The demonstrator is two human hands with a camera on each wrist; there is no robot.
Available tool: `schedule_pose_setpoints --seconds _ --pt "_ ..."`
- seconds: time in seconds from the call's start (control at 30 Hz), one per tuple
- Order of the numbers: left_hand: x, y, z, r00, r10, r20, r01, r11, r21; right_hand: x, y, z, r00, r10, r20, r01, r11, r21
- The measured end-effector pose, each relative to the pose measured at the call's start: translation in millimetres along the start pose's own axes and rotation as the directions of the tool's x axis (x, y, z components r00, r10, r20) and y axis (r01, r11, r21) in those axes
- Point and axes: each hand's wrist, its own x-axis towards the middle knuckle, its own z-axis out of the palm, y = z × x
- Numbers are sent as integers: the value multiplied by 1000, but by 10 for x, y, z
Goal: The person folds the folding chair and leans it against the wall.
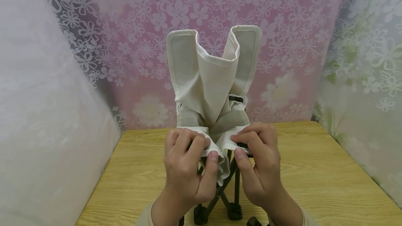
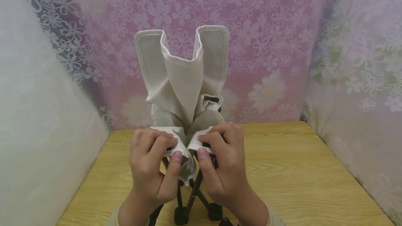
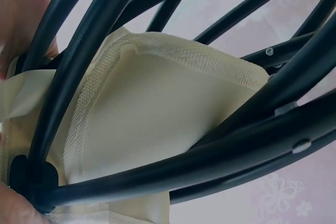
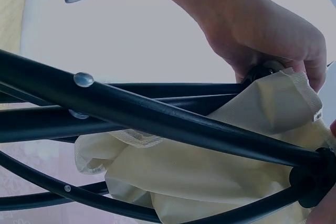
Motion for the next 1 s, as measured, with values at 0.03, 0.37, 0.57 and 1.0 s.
schedule_pose_setpoints --seconds 0.03,0.37,0.57,1.0 --pt "3 -1 6 1000 -1 -6 1 1000 0 1 -1 6 1000 0 0 0 1000 1" --pt "31 29 57 998 -15 -57 14 1000 -23 1 -8 47 1000 2 -9 -1 1000 15" --pt "43 68 67 996 -67 -54 64 996 -59 11 -17 68 1000 -5 -5 5 999 40" --pt "81 127 112 991 -85 -99 74 990 -119 29 -65 116 1000 5 -15 -4 996 88"
